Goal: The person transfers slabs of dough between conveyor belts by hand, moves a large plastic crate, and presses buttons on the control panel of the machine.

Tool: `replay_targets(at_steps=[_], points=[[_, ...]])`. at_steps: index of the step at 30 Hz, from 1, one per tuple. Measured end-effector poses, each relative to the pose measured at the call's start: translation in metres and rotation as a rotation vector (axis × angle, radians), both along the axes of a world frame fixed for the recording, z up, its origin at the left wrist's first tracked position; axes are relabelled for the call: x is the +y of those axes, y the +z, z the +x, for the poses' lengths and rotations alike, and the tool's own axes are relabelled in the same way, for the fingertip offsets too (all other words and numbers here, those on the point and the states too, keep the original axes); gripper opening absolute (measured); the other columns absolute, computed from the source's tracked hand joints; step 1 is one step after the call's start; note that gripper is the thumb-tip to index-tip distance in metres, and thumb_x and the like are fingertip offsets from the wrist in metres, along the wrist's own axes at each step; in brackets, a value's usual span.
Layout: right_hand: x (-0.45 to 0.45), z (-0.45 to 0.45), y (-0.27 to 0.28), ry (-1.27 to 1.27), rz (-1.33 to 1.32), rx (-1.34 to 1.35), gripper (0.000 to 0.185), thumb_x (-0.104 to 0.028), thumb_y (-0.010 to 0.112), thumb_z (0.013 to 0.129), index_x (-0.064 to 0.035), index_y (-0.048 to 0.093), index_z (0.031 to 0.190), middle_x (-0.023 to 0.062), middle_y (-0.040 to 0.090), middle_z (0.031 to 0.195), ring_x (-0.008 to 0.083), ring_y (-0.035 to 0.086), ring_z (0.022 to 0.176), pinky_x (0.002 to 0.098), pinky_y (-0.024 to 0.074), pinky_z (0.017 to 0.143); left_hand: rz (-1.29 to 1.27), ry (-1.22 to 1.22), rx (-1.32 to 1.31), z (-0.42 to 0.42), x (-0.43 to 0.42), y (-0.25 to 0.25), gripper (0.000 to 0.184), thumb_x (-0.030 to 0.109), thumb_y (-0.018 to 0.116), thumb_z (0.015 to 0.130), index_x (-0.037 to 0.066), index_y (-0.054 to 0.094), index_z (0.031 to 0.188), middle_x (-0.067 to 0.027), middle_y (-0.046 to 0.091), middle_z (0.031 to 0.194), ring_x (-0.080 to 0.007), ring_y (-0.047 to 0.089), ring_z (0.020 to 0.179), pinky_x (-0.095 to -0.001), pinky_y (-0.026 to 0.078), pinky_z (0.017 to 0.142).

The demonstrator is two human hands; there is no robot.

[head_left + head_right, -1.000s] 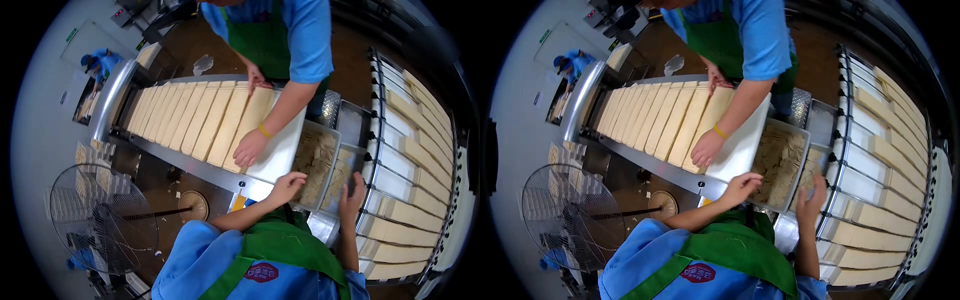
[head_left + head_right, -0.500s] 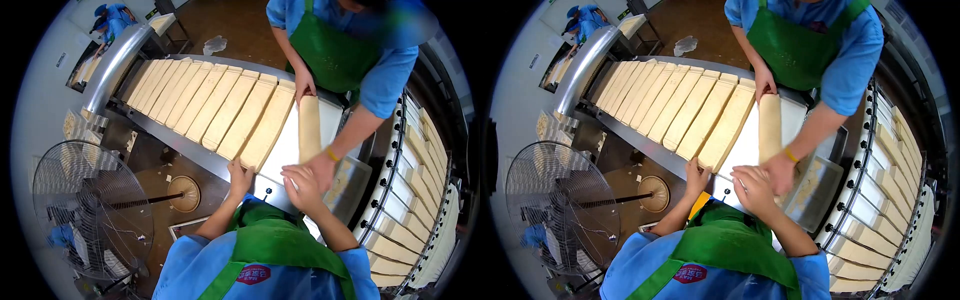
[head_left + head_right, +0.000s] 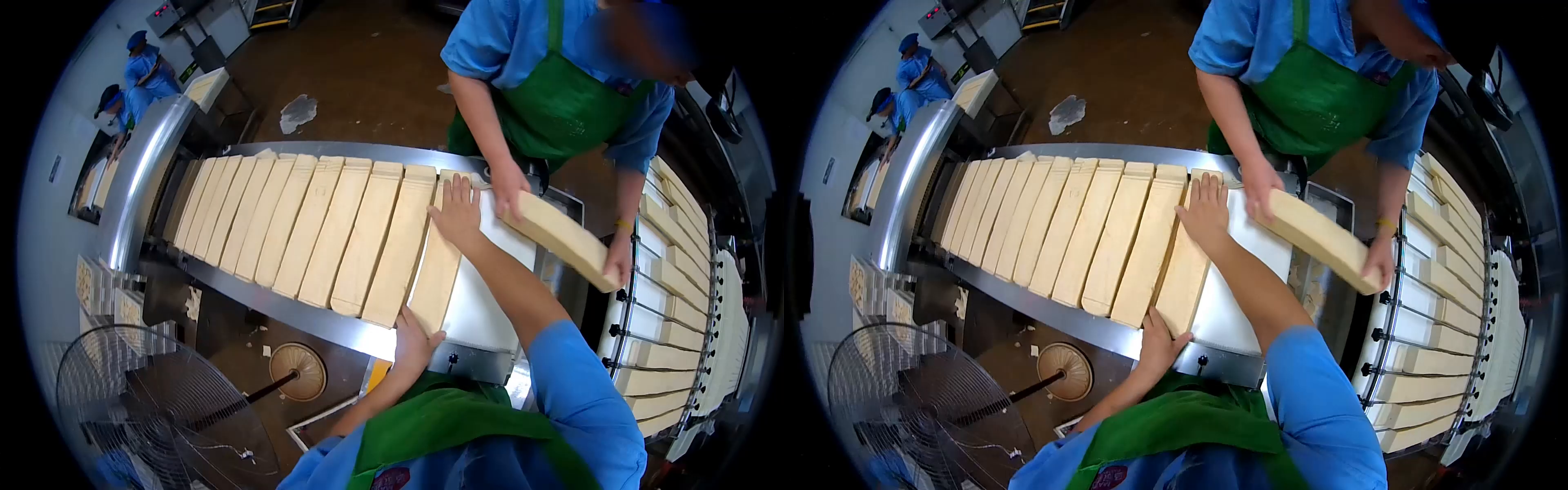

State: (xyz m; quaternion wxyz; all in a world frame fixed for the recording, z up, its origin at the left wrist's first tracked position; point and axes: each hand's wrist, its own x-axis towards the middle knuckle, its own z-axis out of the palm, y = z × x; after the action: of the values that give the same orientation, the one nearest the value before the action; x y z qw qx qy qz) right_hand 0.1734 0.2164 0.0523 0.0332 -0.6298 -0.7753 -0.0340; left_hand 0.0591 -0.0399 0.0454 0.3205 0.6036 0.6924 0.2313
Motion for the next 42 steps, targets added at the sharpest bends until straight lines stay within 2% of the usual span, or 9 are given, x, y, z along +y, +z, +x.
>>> replay_targets(at_steps=[6,12,15,19,27,34,37,40,42], points=[[0.026,0.002,0.018,-0.193,-0.223,-0.025,0.071,-0.057,0.040,0.090,-0.0139,0.032,0.146,0.0238,0.027,0.149,0.0375,0.023,0.138,0.0526,0.0090,0.111,-0.052,-0.081,0.046,-0.005,0.007,0.003,0.102,0.037,0.080,0.072,-0.019,0.019,0.132,-0.0372,0.041,0.117,-0.0506,0.050,0.104,-0.0466,0.047,0.089],[0.007,0.044,0.031,-0.469,-0.291,0.151,0.074,-0.051,0.059,0.074,-0.0144,0.040,0.136,0.0175,0.040,0.132,0.0355,0.044,0.117,0.0601,0.0290,0.097,-0.107,-0.153,0.068,-0.001,0.013,0.009,0.098,0.035,0.080,0.069,-0.021,0.027,0.129,-0.0358,0.044,0.114,-0.0483,0.052,0.098,-0.0479,0.047,0.085],[-0.013,0.094,0.053,-0.700,-0.344,0.270,0.085,-0.050,0.062,0.074,-0.0131,0.031,0.144,0.0164,0.032,0.140,0.0372,0.041,0.122,0.0617,0.0341,0.096,-0.088,-0.266,0.017,0.004,0.025,0.013,0.091,0.028,0.079,0.069,-0.015,0.028,0.131,-0.0333,0.042,0.118,-0.0475,0.050,0.105,-0.0484,0.044,0.092],[-0.042,0.136,0.065,-0.823,-0.337,0.525,0.083,-0.045,0.068,0.073,-0.0090,0.033,0.140,0.0195,0.021,0.148,0.0417,0.039,0.127,0.0520,0.0413,0.097,-0.118,-0.419,0.132,0.026,0.032,0.021,0.096,0.044,0.074,0.072,-0.013,0.024,0.132,-0.0343,0.037,0.120,-0.0486,0.049,0.105,-0.0480,0.045,0.091],[-0.134,0.242,0.061,-1.021,0.156,1.046,0.072,-0.033,0.067,0.073,-0.0050,0.032,0.130,0.0273,0.029,0.136,0.0477,0.045,0.116,0.0495,0.0413,0.097,0.193,-0.211,0.040,0.117,0.039,0.029,0.076,0.004,0.070,0.069,-0.009,0.026,0.130,-0.0303,0.029,0.121,-0.0459,0.045,0.099,-0.0472,0.042,0.092],[-0.210,0.421,0.108,-1.182,0.586,1.048,0.071,-0.036,0.065,0.076,-0.0040,0.031,0.129,0.0261,0.037,0.123,0.0465,0.052,0.106,0.0518,0.0446,0.090,0.409,-0.514,-0.171,0.272,0.059,0.095,0.074,-0.003,0.064,0.071,0.003,0.032,0.138,-0.0309,0.020,0.141,-0.0450,0.013,0.133,-0.0465,0.025,0.108],[-0.216,0.494,0.114,-1.274,0.642,1.044,0.067,-0.043,0.061,0.078,-0.0040,0.036,0.127,0.0250,0.042,0.121,0.0451,0.054,0.104,0.0510,0.0467,0.087,0.526,-0.602,-0.201,0.333,0.084,0.096,0.081,0.003,0.072,0.070,0.005,0.032,0.141,-0.0255,0.023,0.142,-0.0403,0.030,0.130,-0.0412,0.027,0.109],[-0.221,0.561,0.105,-1.407,0.384,0.932,0.064,-0.050,0.050,0.083,-0.0035,0.045,0.126,0.0237,0.048,0.124,0.0412,0.051,0.112,0.0535,0.0401,0.095,0.556,-0.785,-0.306,0.378,0.111,0.107,0.076,0.004,0.071,0.075,0.002,0.032,0.140,-0.0254,0.031,0.139,-0.0421,0.032,0.129,-0.0439,0.026,0.109],[-0.228,0.600,0.085,-1.352,0.000,0.522,0.063,-0.051,0.040,0.087,-0.0028,0.053,0.125,0.0211,0.052,0.129,0.0369,0.045,0.121,0.0558,0.0271,0.103,0.360,-0.818,-0.431,0.393,0.134,0.099,0.082,0.001,0.071,0.077,0.005,0.026,0.145,-0.0218,0.042,0.136,-0.0326,0.050,0.118,-0.0385,0.039,0.101]])
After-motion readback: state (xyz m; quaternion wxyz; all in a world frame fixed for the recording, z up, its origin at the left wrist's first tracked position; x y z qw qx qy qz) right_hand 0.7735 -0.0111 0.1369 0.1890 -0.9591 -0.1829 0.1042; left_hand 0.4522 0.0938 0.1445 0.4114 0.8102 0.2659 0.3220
